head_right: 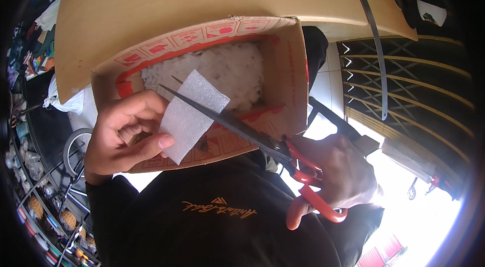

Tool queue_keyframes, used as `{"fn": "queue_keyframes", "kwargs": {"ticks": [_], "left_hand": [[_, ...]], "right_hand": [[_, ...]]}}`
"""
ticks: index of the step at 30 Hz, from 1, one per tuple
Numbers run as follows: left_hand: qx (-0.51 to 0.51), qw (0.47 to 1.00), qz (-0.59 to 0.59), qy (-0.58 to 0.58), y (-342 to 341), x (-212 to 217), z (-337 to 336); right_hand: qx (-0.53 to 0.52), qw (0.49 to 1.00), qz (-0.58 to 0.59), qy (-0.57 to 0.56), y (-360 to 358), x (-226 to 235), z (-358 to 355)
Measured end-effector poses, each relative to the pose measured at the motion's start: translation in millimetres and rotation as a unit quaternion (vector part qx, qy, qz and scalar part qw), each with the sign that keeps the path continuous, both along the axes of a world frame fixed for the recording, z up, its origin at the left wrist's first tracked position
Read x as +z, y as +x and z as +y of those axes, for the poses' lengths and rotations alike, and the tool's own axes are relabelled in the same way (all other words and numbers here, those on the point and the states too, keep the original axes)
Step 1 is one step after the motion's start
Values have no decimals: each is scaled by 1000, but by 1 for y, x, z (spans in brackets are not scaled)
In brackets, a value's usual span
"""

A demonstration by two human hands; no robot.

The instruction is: The person cuts small rectangular pieces from strips of white foam using a pair of shears and places them into a cardboard box.

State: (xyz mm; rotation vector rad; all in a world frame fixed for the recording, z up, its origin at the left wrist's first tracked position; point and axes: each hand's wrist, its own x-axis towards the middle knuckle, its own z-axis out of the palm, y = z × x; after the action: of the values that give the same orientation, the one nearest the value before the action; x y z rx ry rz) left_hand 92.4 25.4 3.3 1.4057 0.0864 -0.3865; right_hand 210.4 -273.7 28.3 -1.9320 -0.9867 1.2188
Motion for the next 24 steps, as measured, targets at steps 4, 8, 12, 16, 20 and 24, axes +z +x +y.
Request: {"fn": "queue_keyframes", "kwargs": {"ticks": [4, 8, 12, 16, 20, 24], "left_hand": [[-35, 998, 40, 18, 1, 2, 0], [1, 993, 99, -70, 3, 8, -13], [34, 987, 126, -98, -5, 7, -18], [-20, 988, 125, -91, 2, 0, -13], [11, 977, 175, -119, 2, 2, -18], [-4, 975, 181, -132, -1, -1, -16]], "right_hand": [[14, 1000, 2, -9, 3, 2, -2], [49, 998, 8, -34, 5, 10, 1], [87, 995, 46, -33, 8, 2, 5], [77, 992, 82, -64, 2, 7, 0], [102, 985, 116, -76, 4, -1, -3], [77, 990, 111, -31, -4, -13, -4]]}}
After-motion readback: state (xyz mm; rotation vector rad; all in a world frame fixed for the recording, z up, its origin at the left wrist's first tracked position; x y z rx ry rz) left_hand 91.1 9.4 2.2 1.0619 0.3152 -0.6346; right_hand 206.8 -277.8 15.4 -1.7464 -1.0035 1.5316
